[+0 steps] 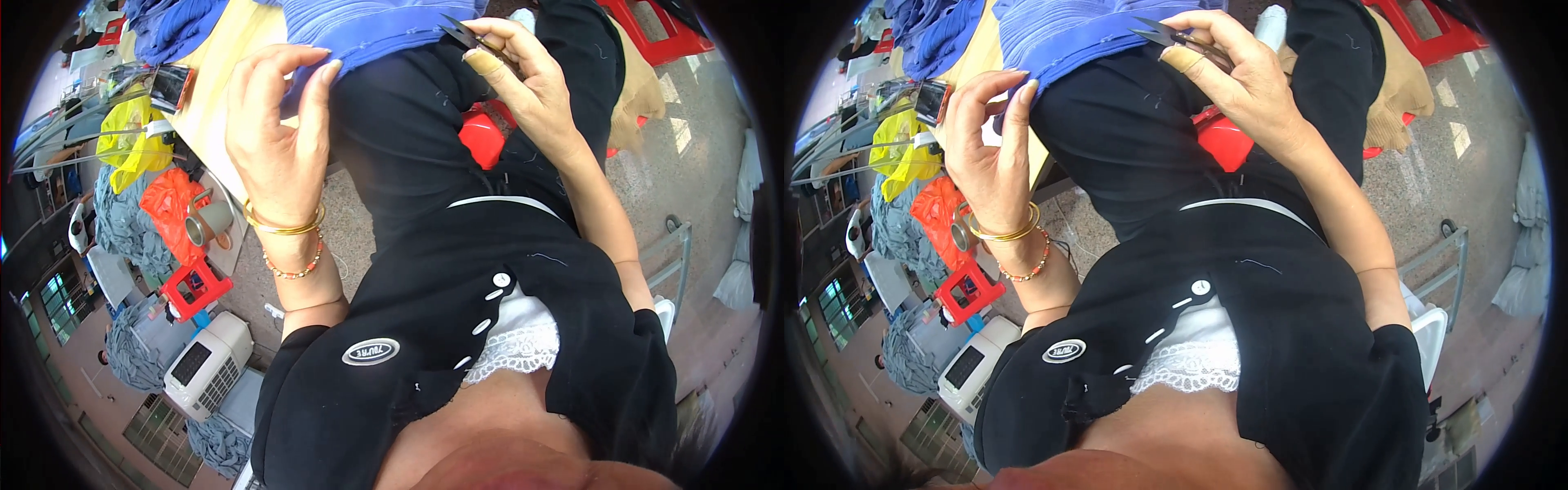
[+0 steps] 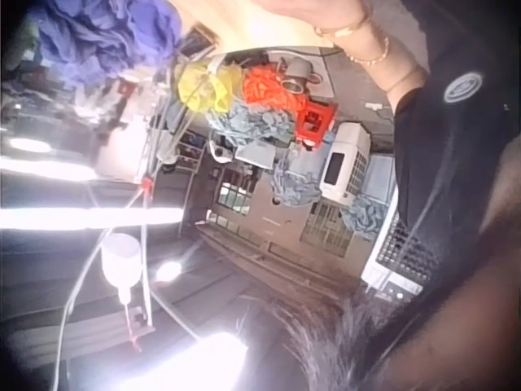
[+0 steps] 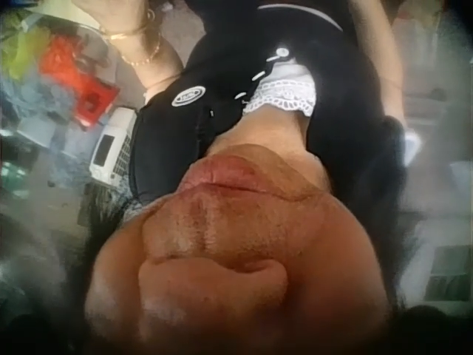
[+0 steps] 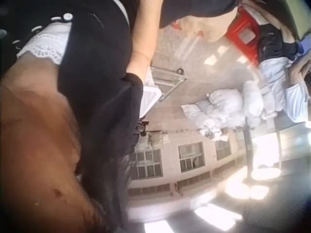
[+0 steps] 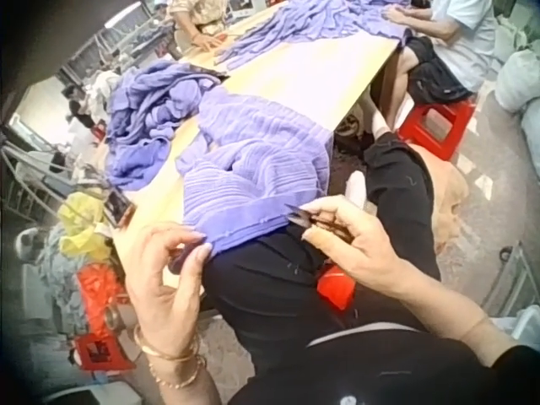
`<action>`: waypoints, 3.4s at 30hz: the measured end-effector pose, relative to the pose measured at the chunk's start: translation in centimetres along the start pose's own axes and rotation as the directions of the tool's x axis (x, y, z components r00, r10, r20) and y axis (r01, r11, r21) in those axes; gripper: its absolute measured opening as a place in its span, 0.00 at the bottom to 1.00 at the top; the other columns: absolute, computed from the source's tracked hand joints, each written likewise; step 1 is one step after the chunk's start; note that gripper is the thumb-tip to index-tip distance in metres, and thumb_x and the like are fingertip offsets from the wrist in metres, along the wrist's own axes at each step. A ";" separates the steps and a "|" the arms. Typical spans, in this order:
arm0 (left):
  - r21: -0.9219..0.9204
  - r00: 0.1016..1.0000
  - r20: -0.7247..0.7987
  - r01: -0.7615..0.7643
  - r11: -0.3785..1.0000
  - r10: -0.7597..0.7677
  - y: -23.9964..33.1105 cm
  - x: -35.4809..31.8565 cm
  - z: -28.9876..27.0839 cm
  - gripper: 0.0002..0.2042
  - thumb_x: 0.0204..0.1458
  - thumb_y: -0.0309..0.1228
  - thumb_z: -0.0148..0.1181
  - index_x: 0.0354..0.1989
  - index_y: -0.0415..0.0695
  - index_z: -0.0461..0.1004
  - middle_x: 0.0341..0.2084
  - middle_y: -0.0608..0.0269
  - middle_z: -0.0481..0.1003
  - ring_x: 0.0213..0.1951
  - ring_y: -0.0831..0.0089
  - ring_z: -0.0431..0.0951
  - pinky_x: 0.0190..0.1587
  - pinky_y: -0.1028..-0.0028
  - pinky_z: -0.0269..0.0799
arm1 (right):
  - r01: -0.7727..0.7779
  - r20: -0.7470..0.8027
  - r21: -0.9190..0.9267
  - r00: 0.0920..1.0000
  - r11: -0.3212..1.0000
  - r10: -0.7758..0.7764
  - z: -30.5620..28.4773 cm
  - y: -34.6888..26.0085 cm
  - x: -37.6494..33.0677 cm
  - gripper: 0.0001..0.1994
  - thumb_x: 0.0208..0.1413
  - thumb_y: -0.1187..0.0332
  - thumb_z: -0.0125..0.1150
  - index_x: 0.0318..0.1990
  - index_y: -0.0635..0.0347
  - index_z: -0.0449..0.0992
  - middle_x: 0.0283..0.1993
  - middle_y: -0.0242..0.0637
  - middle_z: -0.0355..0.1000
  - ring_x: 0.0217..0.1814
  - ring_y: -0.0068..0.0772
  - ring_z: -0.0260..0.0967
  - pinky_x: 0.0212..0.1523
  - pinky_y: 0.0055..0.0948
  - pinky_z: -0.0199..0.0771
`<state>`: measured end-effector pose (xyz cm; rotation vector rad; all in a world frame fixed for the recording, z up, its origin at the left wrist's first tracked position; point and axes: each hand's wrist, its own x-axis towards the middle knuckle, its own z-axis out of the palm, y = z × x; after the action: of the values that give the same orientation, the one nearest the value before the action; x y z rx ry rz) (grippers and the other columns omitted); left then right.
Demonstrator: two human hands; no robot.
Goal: Trimming excess threads and fabric edges from blue garments using thread snips.
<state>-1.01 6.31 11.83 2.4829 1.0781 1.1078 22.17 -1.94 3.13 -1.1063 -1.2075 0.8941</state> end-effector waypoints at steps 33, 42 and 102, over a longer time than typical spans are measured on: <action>-0.007 0.990 -0.004 -0.138 0.990 0.138 0.3 0.4 0.7 0.04 0.49 0.21 0.68 0.32 0.39 0.78 0.33 0.58 0.79 0.36 0.60 0.79 0.42 0.68 0.74 | 0.230 0.062 -0.270 0.973 0.935 -0.221 2.7 -1.9 1.2 0.17 0.56 0.73 0.70 0.53 0.60 0.79 0.32 0.23 0.68 0.30 0.10 0.61 0.28 0.12 0.60; -0.032 0.999 -0.020 -0.044 0.999 0.044 0.8 -0.4 1.3 0.04 0.53 0.22 0.65 0.34 0.38 0.74 0.35 0.55 0.77 0.42 0.59 0.77 0.47 0.66 0.71 | 0.236 0.034 -0.261 0.971 0.936 -0.236 3.6 -2.7 1.0 0.16 0.56 0.74 0.70 0.52 0.61 0.79 0.35 0.27 0.67 0.32 0.13 0.62 0.30 0.14 0.62; 0.040 0.966 0.025 -0.257 0.966 0.256 -1.7 0.5 0.5 0.14 0.58 0.22 0.63 0.53 0.43 0.79 0.36 0.61 0.77 0.35 0.76 0.76 0.40 0.78 0.72 | 0.137 0.010 -0.340 0.990 0.931 -0.142 2.8 -4.6 1.5 0.12 0.57 0.74 0.69 0.46 0.68 0.79 0.32 0.35 0.73 0.31 0.22 0.68 0.32 0.24 0.68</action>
<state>-1.38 7.94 10.99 2.7202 0.7980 1.1340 19.47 -1.18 7.94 -1.2785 -1.4452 0.5785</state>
